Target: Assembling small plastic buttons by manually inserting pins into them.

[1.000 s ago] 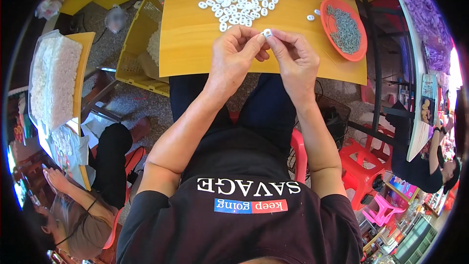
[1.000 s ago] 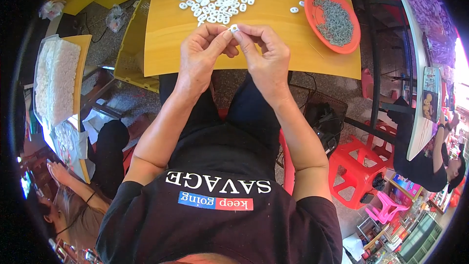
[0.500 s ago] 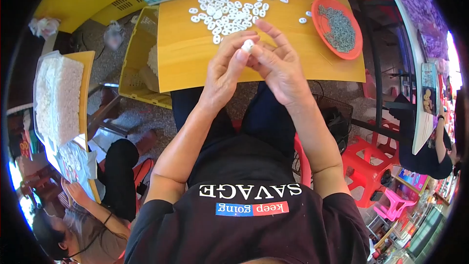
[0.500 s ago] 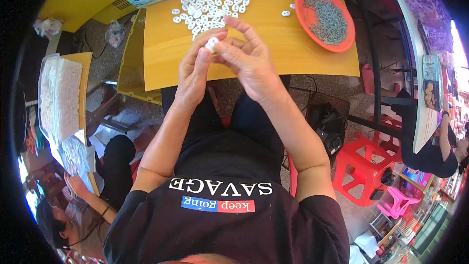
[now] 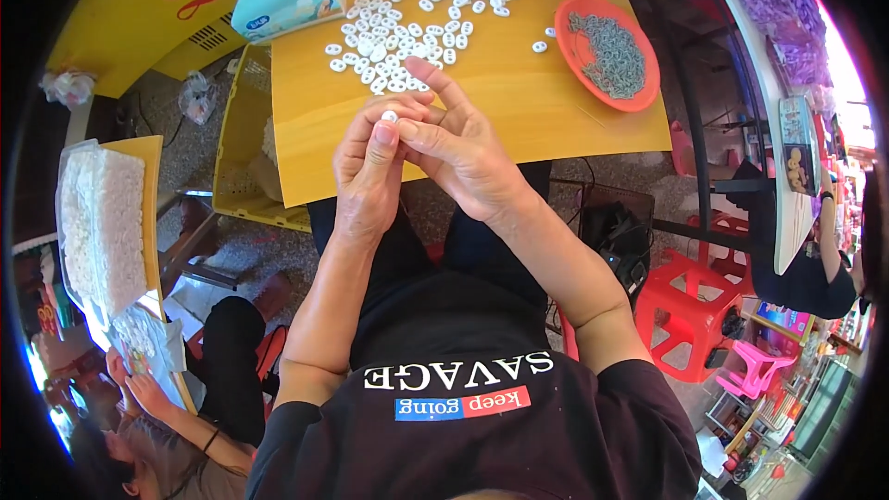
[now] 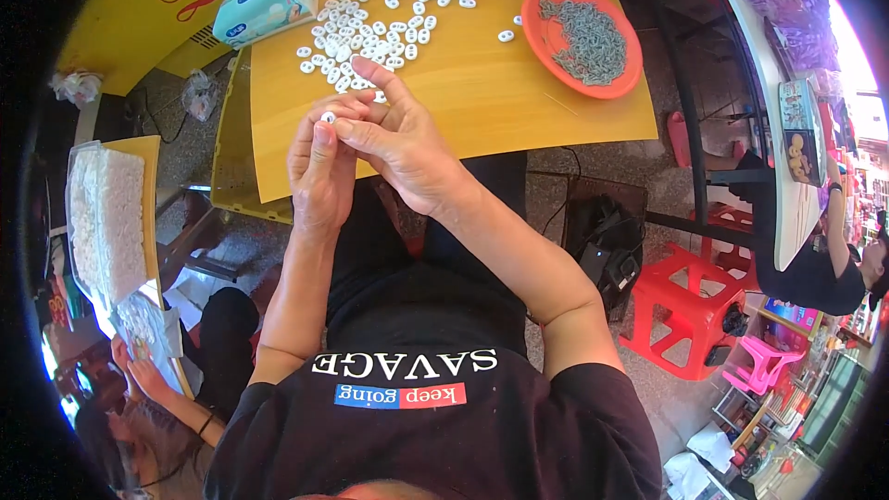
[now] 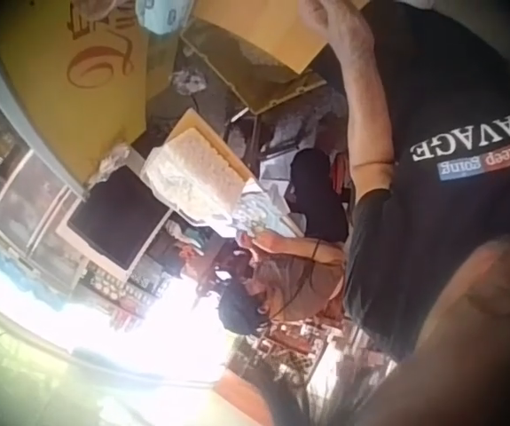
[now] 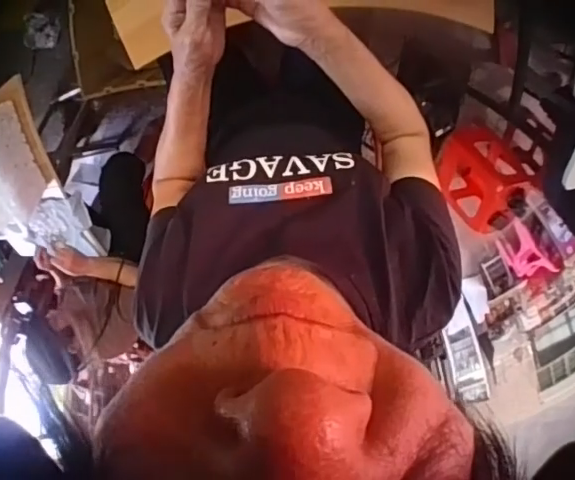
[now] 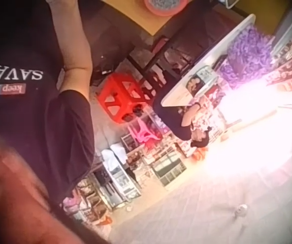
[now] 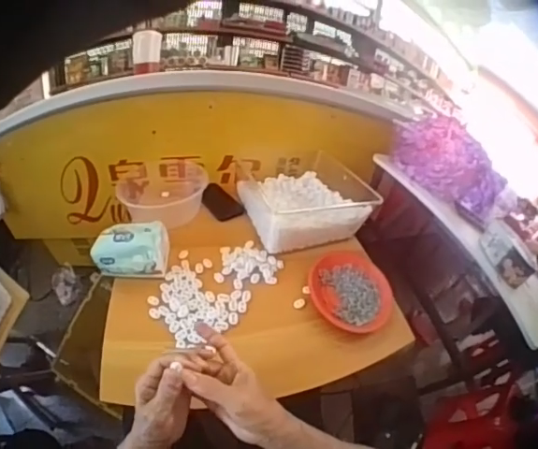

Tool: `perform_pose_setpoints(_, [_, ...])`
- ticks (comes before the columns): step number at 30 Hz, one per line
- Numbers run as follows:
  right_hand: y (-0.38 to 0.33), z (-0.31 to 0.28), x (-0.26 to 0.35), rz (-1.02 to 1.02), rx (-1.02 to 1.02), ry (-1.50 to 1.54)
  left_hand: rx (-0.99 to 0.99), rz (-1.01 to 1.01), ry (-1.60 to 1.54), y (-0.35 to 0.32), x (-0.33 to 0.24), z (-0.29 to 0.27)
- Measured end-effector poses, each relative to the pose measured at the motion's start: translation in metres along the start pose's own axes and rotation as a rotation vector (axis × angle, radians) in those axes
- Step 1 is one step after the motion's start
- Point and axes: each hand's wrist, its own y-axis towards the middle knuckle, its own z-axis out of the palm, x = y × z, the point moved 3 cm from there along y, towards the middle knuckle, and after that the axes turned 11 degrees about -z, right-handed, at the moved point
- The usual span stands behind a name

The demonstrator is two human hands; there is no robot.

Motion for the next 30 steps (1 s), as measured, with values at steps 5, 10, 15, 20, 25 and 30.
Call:
perform_pose_setpoints(5, [0.004,0.005,0.002,0.022,0.015,-0.055,-0.044,-0.065,0.113,-0.006,-0.015,-0.009])
perform_pose_setpoints(10, [0.029,-0.031,0.04,-0.296,0.116,-0.904,-0.288,0.08,0.405,-0.021,-0.063,-0.059])
perform_pose_setpoints(15, [0.061,-0.087,0.134,-0.609,0.002,-1.873,-0.588,-0.015,0.561,-0.039,-0.083,-0.14])
perform_pose_setpoints(20, [0.082,-0.109,0.152,-0.722,0.167,-2.22,-0.86,-0.033,0.964,-0.06,-0.077,-0.182])
perform_pose_setpoints(25, [0.104,-0.117,0.135,-0.696,0.221,-2.371,-0.781,0.11,0.84,-0.051,-0.072,-0.142])
perform_pose_setpoints(30, [0.107,-0.113,0.114,-0.554,0.227,-2.46,-0.633,0.203,0.741,-0.034,-0.061,-0.077])
